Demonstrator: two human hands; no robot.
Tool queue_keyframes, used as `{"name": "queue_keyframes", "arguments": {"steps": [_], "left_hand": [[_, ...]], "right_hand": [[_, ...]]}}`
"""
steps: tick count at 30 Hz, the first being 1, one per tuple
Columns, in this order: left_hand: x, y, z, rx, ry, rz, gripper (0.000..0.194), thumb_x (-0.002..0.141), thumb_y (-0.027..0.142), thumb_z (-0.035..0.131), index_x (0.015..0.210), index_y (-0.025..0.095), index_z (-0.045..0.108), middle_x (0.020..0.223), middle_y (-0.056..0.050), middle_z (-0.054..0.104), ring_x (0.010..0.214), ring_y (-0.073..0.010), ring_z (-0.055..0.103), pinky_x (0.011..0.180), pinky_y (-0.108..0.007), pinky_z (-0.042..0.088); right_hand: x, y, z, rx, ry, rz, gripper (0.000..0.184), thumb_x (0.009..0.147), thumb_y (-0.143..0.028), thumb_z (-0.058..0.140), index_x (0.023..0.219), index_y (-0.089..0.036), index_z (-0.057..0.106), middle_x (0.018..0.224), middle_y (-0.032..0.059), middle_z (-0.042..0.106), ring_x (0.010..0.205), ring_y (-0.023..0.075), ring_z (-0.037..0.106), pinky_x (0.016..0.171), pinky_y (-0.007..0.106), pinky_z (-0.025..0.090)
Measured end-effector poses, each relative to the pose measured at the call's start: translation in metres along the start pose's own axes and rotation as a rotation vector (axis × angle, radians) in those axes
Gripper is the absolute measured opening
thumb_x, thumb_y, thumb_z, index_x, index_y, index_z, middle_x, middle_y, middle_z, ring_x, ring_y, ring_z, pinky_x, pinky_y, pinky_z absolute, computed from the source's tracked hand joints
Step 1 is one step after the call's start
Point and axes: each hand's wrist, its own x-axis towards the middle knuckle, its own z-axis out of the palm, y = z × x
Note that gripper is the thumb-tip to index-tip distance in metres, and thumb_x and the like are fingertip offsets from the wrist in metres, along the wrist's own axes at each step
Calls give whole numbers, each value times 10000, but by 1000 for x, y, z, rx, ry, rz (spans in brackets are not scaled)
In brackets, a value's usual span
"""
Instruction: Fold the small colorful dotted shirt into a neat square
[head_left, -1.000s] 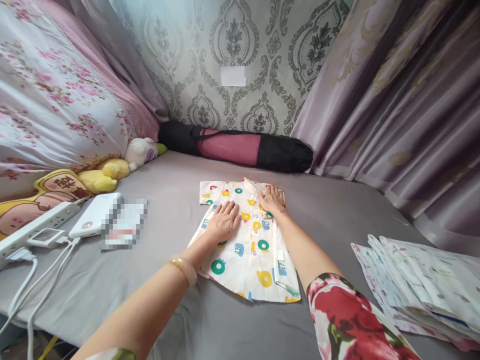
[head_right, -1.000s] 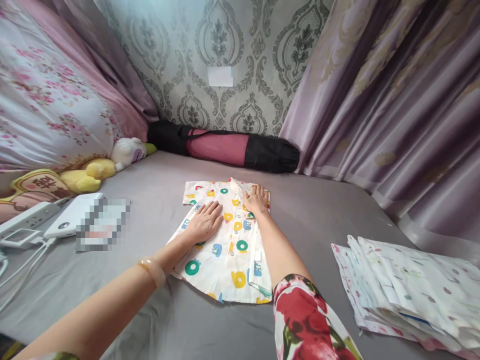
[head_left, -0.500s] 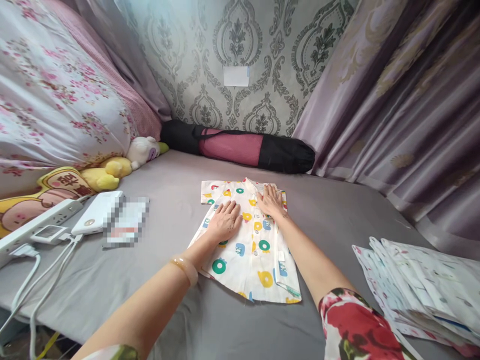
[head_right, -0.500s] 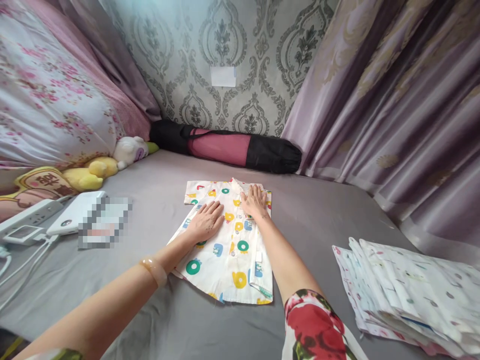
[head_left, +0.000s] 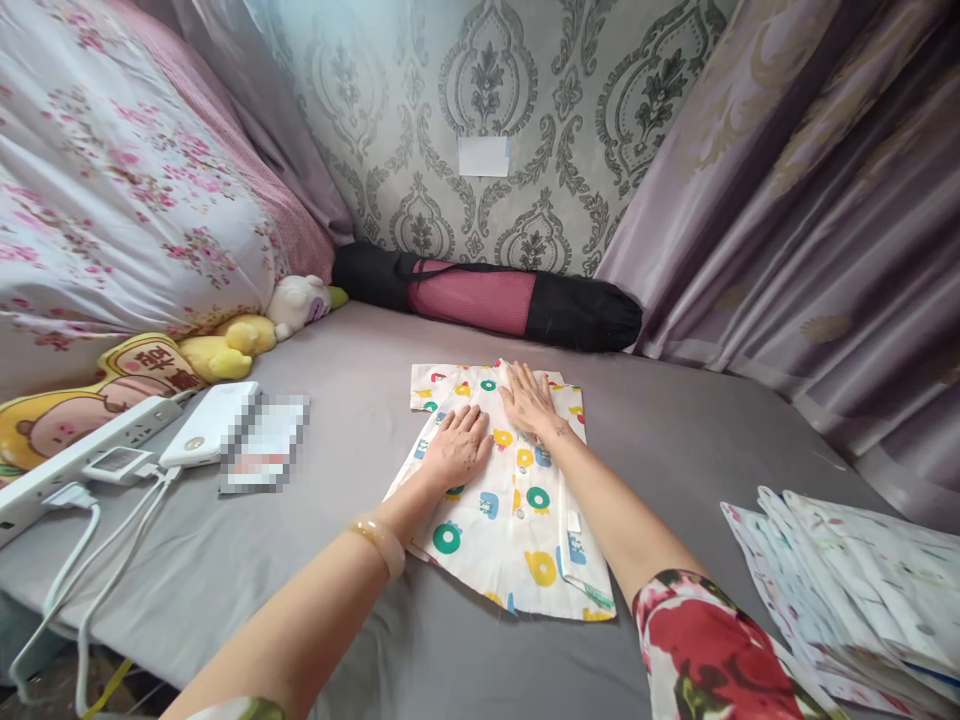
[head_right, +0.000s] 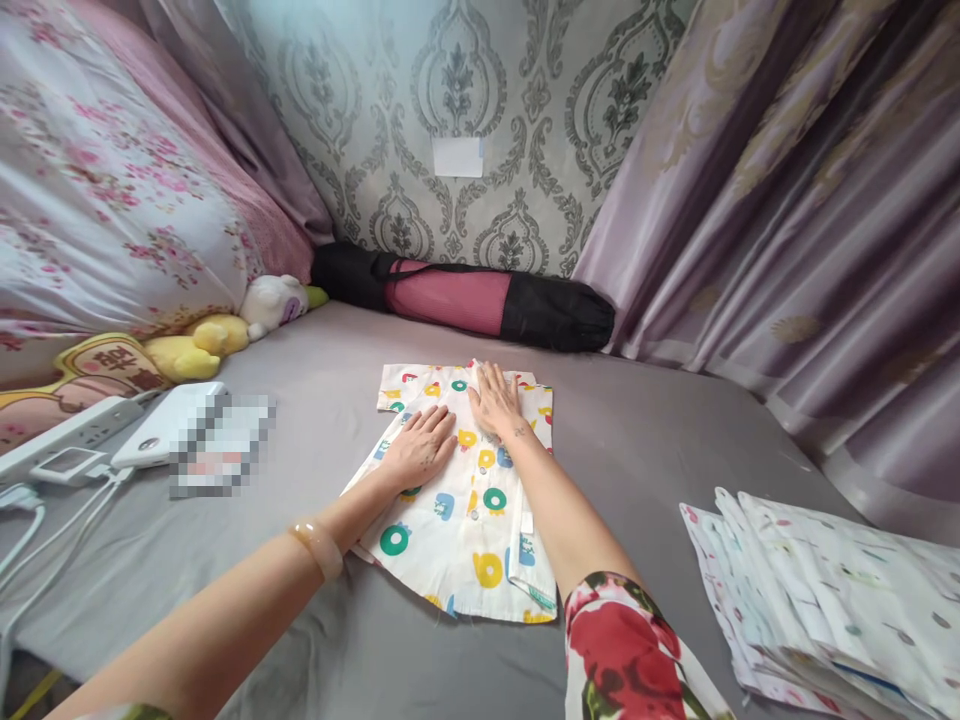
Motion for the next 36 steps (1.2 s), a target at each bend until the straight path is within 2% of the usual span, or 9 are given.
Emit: {"name": "queue_keyframes", "arguments": {"steps": [2, 5, 13, 19, 23, 29, 33, 36], "left_hand": [[0, 0, -1, 3, 1, 5, 521, 1009, 410, 270, 1431, 164, 451, 1548, -135, 392, 1450, -268, 324, 1191, -458, 237], [-1, 1, -2, 11, -8, 10, 542, 1012, 404, 262, 1434, 121, 448, 1546, -157, 386, 1449, -285, 321, 1192, -465, 238], [-1, 3, -8, 26, -58, -30, 531, 1016, 408, 264, 1448, 148, 432, 1564, -127, 364, 1463, -266, 298, 1202, -456, 235], [-2, 5, -10, 35, -53, -18, 516, 1014, 393, 282, 1442, 148, 434, 1557, -127, 378, 1465, -261, 293, 1206, -455, 227], [-2, 4, -8, 39, -51, -25, 523, 1013, 396, 273, 1444, 143, 429, 1554, -126, 384, 1461, -268, 300, 1202, -456, 231], [-2, 4, -9, 25, -42, -14, 485, 1011, 382, 303, 1417, 158, 446, 1540, -130, 404, 1451, -270, 319, 1195, -456, 237], [-2, 4, -11, 22, -35, -14, 475, 1011, 375, 309, 1401, 140, 445, 1530, -147, 404, 1443, -281, 321, 1190, -453, 236], [-2, 4, -11, 17, 17, -11, 438, 1004, 374, 331, 1346, 142, 477, 1489, -159, 425, 1413, -281, 349, 1170, -437, 263]], "right_hand": [[6, -3, 2, 13, -45, -59, 615, 1036, -428, 163, 1566, -118, 204, 1635, 68, 126, 1499, 204, 58, 1206, 452, 1], [12, -3, 7, 55, -107, -48, 620, 1036, -422, 145, 1556, -94, 229, 1626, 76, 166, 1493, 208, 105, 1208, 449, 44], [16, 0, 11, 137, -113, -29, 602, 1041, -432, 136, 1561, -143, 234, 1628, 65, 170, 1494, 180, 100, 1208, 413, 33], [-4, 2, -1, 134, -12, 99, 584, 1043, -404, 138, 1552, -144, 259, 1631, 85, 156, 1499, 207, 70, 1205, 462, 37], [-19, 4, 0, 94, -35, 167, 584, 1040, -414, 161, 1557, -156, 249, 1626, 93, 179, 1497, 225, 91, 1204, 482, 63], [-17, 6, 10, 89, -32, 170, 585, 1038, -436, 177, 1549, -165, 264, 1621, 91, 203, 1492, 221, 118, 1204, 482, 73], [-20, 11, 3, 179, -27, 159, 588, 1037, -424, 134, 1551, -168, 260, 1625, 79, 187, 1496, 202, 104, 1208, 474, 71], [-33, 11, -4, 197, -20, 134, 592, 1034, -416, 142, 1557, -161, 245, 1633, 76, 152, 1501, 206, 62, 1209, 486, 50]]}}
